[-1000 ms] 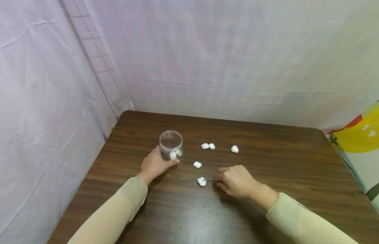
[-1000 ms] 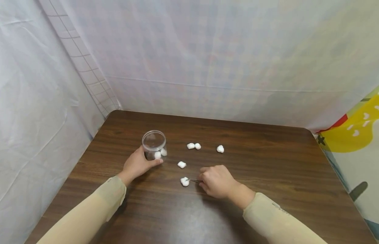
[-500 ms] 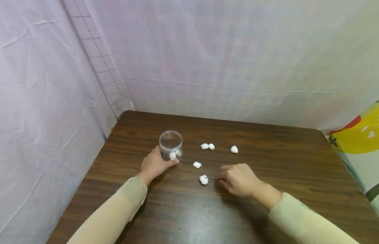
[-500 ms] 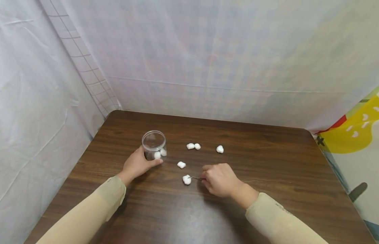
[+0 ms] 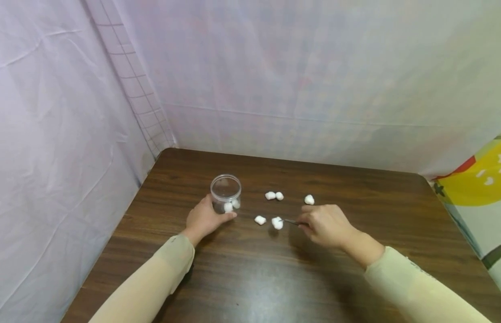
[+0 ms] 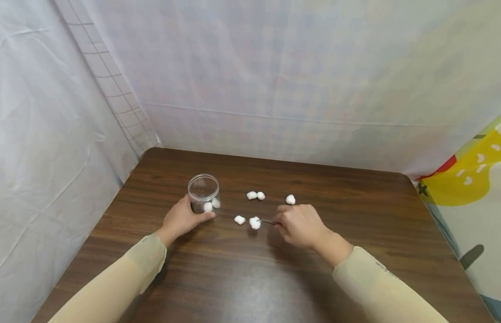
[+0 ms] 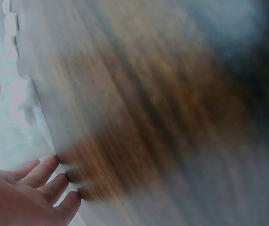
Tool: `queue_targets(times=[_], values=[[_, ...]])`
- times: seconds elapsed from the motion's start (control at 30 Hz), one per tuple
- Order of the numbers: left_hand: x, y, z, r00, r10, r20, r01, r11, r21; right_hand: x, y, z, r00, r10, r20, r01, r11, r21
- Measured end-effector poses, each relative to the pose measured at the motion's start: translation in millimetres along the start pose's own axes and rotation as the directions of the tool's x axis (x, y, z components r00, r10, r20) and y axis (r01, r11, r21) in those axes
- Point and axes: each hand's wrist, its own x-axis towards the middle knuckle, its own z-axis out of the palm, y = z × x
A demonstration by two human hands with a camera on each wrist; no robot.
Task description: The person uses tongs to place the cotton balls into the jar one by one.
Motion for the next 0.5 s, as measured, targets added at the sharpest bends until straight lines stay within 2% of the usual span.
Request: queue_targets(times=[0.27, 0.5], values=[[-0.7, -1.0, 0.5, 1.0, -0.001, -0.006, 0.001, 1.0, -0.004, 46.2, 8.9, -28.3, 0.998, -0.027, -0.053, 0.026, 0.999, -0.018], [-2.1, 1.1, -0.7, 1.0, 0.008, -0.01, -0.008, 1.0, -0.004, 93.8, -0.4, -46.6, 0.997, -0.036, -0.068, 0.034, 0.999, -0.026]])
